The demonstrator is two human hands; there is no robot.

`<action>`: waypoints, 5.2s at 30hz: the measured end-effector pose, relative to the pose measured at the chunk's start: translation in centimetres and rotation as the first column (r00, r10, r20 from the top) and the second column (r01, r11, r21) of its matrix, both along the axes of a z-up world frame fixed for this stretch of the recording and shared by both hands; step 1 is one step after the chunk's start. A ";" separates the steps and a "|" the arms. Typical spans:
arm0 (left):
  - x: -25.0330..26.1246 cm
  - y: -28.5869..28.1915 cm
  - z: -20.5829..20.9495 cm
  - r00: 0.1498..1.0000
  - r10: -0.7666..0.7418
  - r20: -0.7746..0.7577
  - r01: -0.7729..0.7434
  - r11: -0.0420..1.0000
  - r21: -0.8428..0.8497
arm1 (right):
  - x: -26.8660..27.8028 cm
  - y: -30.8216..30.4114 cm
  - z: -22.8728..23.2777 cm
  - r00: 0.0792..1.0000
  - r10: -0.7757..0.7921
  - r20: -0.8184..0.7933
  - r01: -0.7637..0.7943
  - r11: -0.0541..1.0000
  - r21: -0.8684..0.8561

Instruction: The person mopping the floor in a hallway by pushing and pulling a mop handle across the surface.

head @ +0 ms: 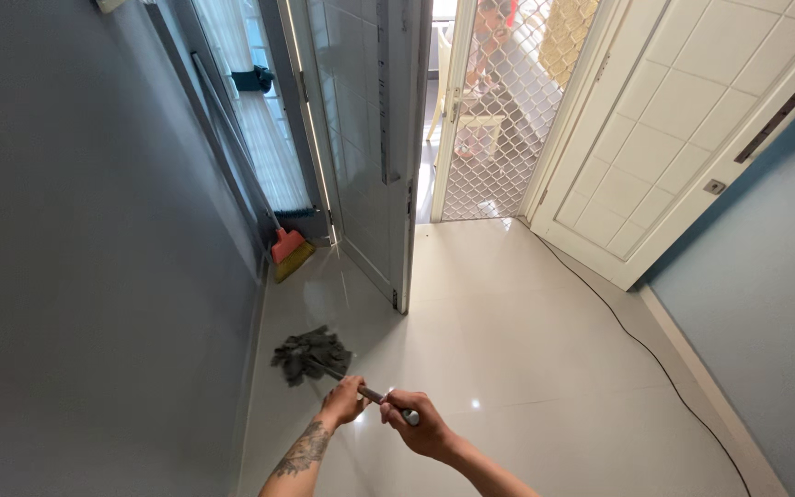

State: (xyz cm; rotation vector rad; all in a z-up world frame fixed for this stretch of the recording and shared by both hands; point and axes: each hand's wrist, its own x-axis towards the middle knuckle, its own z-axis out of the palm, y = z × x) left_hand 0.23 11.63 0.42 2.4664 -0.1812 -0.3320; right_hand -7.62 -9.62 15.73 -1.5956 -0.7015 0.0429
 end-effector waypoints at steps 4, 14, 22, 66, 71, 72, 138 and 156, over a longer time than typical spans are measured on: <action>-2.0 -2.3 -1.1 0.997 0.081 0.020 -0.082 0.996 0.032 | -2.2 -0.8 -2.9 0.993 -0.115 0.037 0.115 0.993 0.001; -4.5 -22.8 -1.9 0.997 0.081 0.017 -0.073 0.956 -0.284 | -7.3 -15.8 3.9 0.930 -0.366 -0.044 0.349 0.913 -0.213; -8.8 -27.9 -2.4 0.981 -0.178 -0.080 0.100 0.811 -0.577 | -12.3 -16.4 5.3 0.994 -0.058 0.096 0.090 0.925 -0.369; -19.3 -8.8 -0.2 0.982 -0.046 0.184 0.067 0.992 -0.108 | -21.7 -1.7 3.3 0.995 0.048 0.089 -0.031 0.983 -0.183; -20.8 -5.0 -0.6 0.988 0.148 -0.030 -0.144 0.984 0.103 | -21.3 -2.6 1.3 0.995 0.058 0.086 -0.052 0.996 -0.079; -21.4 -4.8 -0.8 0.987 0.163 0.012 -0.163 0.982 0.096 | -21.5 -2.8 0.3 0.996 0.053 0.078 -0.048 0.997 -0.062; -45.3 -34.8 -2.5 0.963 -0.163 0.213 0.245 0.856 -0.455 | -47.7 -23.0 6.5 0.958 -0.068 0.278 0.163 0.927 -0.338; -49.6 -11.3 0.4 0.984 -0.153 0.087 0.110 0.923 0.368 | -48.3 -10.7 -0.3 0.997 0.073 0.010 -0.073 0.996 0.044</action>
